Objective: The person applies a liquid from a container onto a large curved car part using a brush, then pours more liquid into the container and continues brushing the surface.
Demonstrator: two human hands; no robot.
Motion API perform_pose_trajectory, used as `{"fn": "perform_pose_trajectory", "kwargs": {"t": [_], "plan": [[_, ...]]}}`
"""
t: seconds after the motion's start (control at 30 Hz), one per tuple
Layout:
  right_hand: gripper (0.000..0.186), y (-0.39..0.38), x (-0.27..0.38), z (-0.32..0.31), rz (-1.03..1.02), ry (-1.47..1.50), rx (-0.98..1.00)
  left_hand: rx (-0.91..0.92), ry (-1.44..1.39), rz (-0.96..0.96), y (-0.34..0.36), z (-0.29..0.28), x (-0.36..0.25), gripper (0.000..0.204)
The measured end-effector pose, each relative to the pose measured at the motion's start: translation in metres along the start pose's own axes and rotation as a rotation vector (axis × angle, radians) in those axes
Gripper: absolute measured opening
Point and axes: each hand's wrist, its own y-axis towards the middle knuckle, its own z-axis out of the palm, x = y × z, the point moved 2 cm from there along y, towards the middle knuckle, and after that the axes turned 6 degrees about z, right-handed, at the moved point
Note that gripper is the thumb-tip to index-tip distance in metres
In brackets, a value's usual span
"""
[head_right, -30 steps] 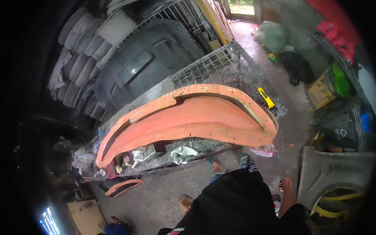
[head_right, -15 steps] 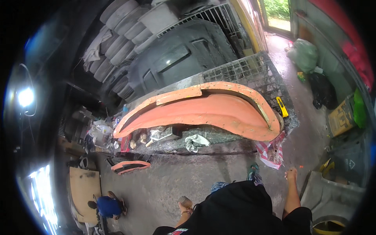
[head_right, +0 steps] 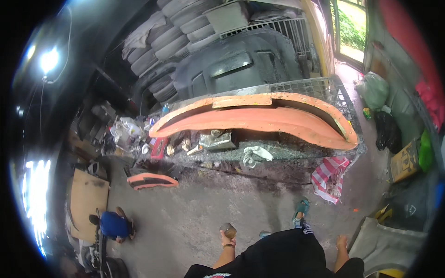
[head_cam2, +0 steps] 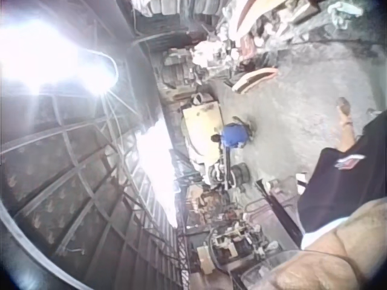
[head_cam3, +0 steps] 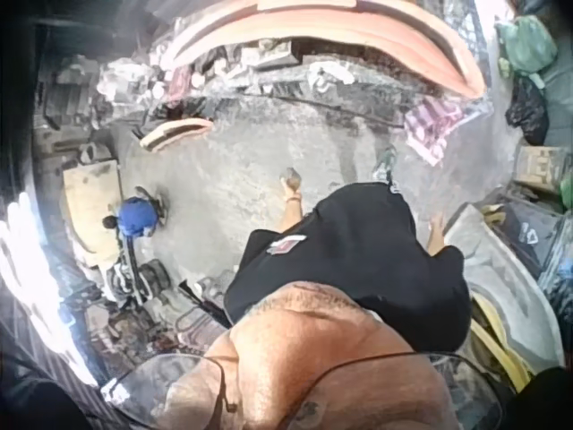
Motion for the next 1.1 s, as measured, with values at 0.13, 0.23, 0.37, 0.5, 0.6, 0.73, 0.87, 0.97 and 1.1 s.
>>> {"fn": "perform_pose_trajectory", "kwargs": {"t": [0.13, 0.23, 0.37, 0.5, 0.6, 0.73, 0.87, 0.97, 1.1], "plan": [[0.014, 0.026, -0.081, -0.006, -0.144, 0.303, -0.104, -0.239, -0.045, 0.013, -0.001, -0.016, 0.034, 0.088], [0.016, 0.030, -0.070, 0.010, -0.627, -0.242, -0.266, -0.166, -0.285, 0.088, 0.003, -0.083, 0.014, 0.105], [0.021, -0.011, -0.022, 0.018, -0.675, -0.451, -0.225, -0.425, -0.266, 0.106, -0.003, -0.124, -0.014, 0.093], [0.040, -0.052, 0.048, 0.024, 0.079, -0.431, 0.045, -0.563, -0.226, 0.033, 0.025, -0.162, -0.029, 0.073], [0.038, -0.049, 0.083, 0.043, 0.042, -0.457, -0.082, -0.573, -0.204, 0.007, 0.045, -0.157, -0.043, 0.072], [0.036, -0.046, 0.136, 0.089, -0.171, -0.648, 0.063, -0.479, -0.149, 0.042, 0.072, -0.134, -0.084, 0.071], [0.030, -0.018, 0.184, 0.149, -0.123, -0.626, 0.021, -0.395, -0.096, 0.064, 0.090, -0.098, -0.131, 0.071], [0.030, 0.016, 0.251, 0.202, -0.374, -0.881, 0.141, -0.364, -0.061, 0.067, 0.097, -0.071, -0.171, 0.071], [0.028, -0.031, 0.393, 0.244, -0.420, -0.921, 0.230, -0.400, -0.015, 0.106, 0.106, -0.061, -0.223, 0.070]]}}
